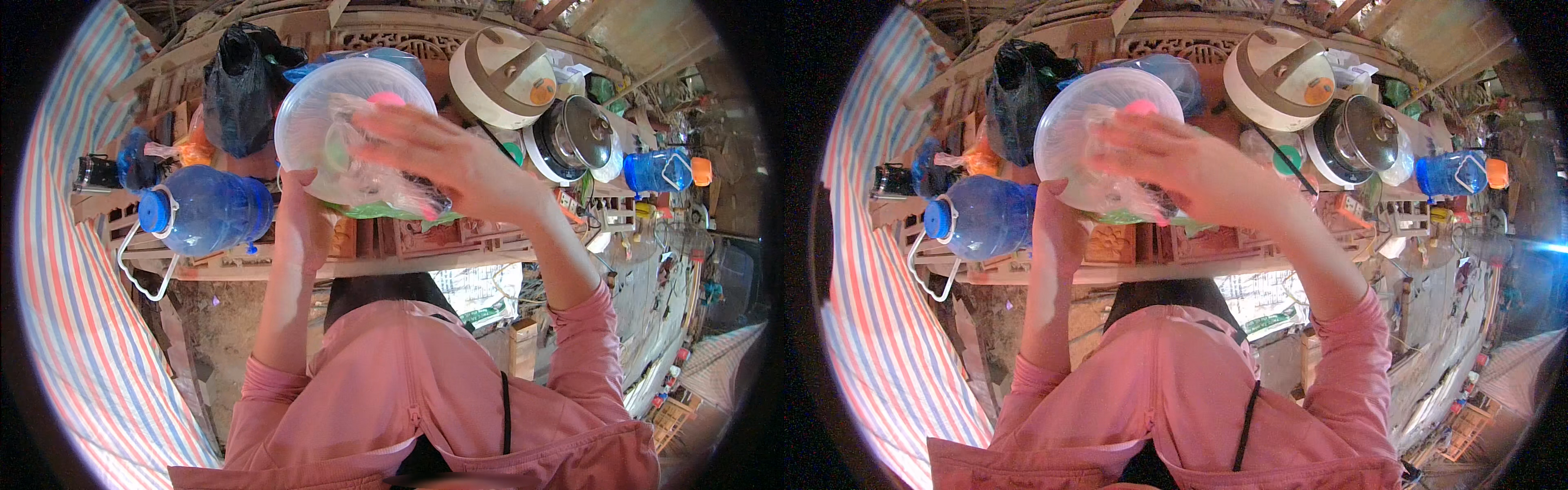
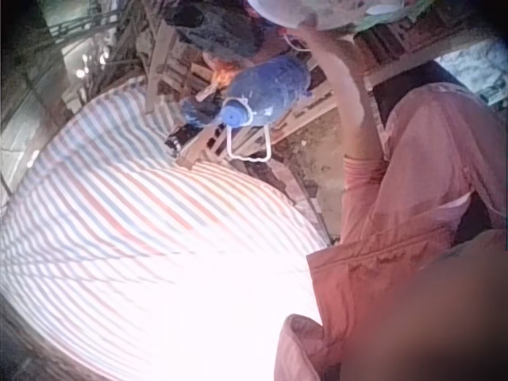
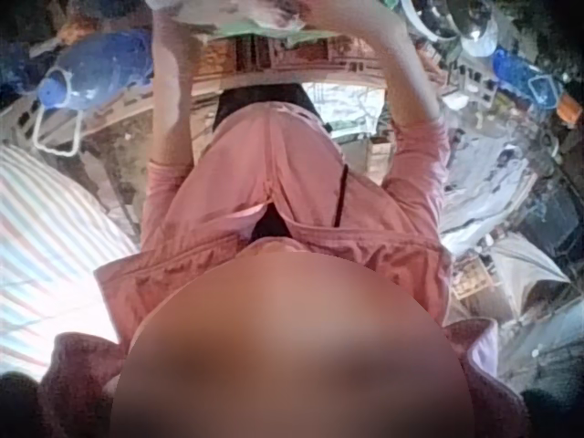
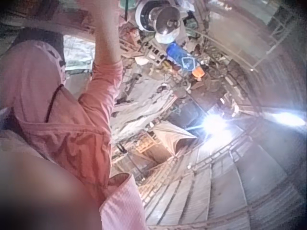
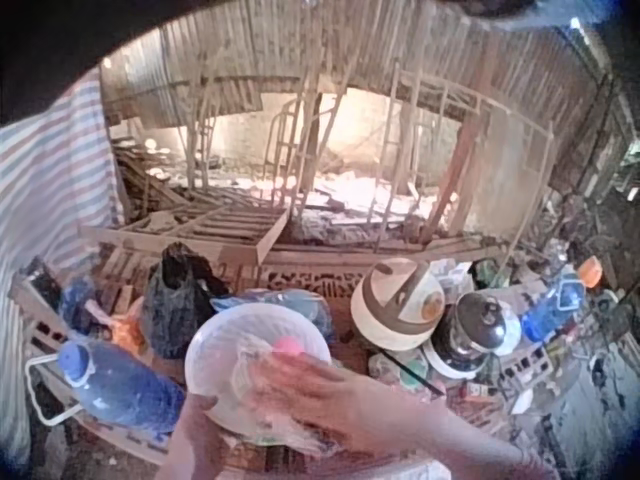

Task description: The person pours water from a large blue dispenser into an orange cup and adds it to a pot on a hot plate. They then handle several plastic bags, removing a white bowl and a pink spoon, and place them on the table.

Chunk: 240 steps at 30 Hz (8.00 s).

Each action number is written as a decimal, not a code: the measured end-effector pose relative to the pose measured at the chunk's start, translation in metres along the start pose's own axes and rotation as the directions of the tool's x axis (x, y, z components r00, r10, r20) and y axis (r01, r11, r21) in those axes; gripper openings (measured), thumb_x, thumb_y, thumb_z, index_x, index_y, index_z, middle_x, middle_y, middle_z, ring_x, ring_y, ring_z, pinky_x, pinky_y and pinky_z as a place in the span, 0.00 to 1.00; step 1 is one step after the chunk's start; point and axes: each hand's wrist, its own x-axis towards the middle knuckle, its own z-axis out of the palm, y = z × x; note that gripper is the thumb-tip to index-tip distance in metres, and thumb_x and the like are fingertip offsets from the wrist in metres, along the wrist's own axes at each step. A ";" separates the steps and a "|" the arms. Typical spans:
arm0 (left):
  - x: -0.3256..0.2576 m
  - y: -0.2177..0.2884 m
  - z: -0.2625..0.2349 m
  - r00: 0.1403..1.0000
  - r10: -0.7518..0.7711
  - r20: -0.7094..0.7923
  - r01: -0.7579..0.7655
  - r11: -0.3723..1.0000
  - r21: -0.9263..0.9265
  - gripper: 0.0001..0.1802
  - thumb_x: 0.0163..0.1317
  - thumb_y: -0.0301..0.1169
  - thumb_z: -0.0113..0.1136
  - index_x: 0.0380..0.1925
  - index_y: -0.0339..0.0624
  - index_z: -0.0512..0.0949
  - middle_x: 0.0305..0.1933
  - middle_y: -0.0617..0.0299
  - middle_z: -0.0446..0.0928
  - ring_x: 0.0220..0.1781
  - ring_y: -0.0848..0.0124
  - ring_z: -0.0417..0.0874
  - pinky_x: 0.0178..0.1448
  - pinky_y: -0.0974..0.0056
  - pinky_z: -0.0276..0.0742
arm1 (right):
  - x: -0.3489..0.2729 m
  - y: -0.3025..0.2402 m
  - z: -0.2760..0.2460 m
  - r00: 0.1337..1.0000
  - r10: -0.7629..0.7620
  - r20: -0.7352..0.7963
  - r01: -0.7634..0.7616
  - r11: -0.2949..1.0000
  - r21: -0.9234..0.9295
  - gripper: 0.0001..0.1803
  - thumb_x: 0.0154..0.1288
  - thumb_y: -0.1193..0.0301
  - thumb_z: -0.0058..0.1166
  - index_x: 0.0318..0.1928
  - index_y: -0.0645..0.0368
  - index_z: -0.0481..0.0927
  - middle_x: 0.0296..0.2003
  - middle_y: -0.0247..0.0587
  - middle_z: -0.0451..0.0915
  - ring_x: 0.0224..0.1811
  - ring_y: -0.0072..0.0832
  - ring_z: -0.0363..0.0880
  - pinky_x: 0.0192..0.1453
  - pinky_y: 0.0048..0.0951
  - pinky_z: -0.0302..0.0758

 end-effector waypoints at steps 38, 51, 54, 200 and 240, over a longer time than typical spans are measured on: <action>-0.013 0.016 -0.099 0.833 0.473 0.287 -0.057 -0.443 0.895 0.37 0.51 0.35 0.68 0.62 0.38 0.67 0.60 0.49 0.73 0.58 0.50 0.75 0.68 0.48 0.66 | -0.081 0.107 0.103 0.915 0.381 -0.136 -0.404 0.840 -0.363 0.08 0.60 0.75 0.51 0.40 0.58 0.78 0.28 0.47 0.82 0.28 0.45 0.84 0.30 0.42 0.81; 0.001 0.011 -0.081 0.928 0.362 0.085 -0.321 0.663 0.676 0.25 0.65 0.38 0.61 0.59 0.45 0.67 0.56 0.56 0.73 0.55 0.63 0.76 0.58 0.56 0.73 | -0.053 0.088 0.205 0.877 0.465 0.118 -0.421 0.865 -0.274 0.08 0.56 0.73 0.54 0.38 0.56 0.80 0.35 0.38 0.80 0.44 0.36 0.81 0.38 0.35 0.83; 0.001 0.017 -0.071 0.938 0.325 0.119 -0.297 0.580 0.759 0.23 0.66 0.37 0.59 0.59 0.45 0.69 0.58 0.55 0.74 0.59 0.59 0.76 0.62 0.51 0.72 | -0.052 0.090 0.219 0.859 0.501 0.105 -0.470 0.853 -0.226 0.09 0.56 0.74 0.55 0.39 0.57 0.79 0.36 0.39 0.79 0.44 0.38 0.81 0.41 0.37 0.83; -0.008 -0.071 -0.112 0.990 -0.035 0.138 0.002 0.974 0.227 0.32 0.62 0.56 0.58 0.63 0.60 0.67 0.64 0.64 0.72 0.64 0.59 0.74 0.55 0.39 0.78 | -0.335 0.006 0.049 0.051 0.666 -0.744 -0.961 0.234 0.144 0.08 0.58 0.66 0.63 0.31 0.57 0.82 0.26 0.36 0.81 0.33 0.36 0.79 0.52 0.41 0.67; -0.071 -0.202 0.019 0.914 0.173 -0.368 -0.213 0.975 -0.071 0.37 0.65 0.58 0.53 0.69 0.54 0.62 0.72 0.63 0.63 0.72 0.57 0.63 0.69 0.41 0.65 | -0.348 0.308 -0.124 0.685 0.728 -0.005 -0.566 0.528 -0.633 0.14 0.47 0.65 0.63 0.35 0.59 0.87 0.38 0.45 0.85 0.45 0.43 0.84 0.47 0.42 0.82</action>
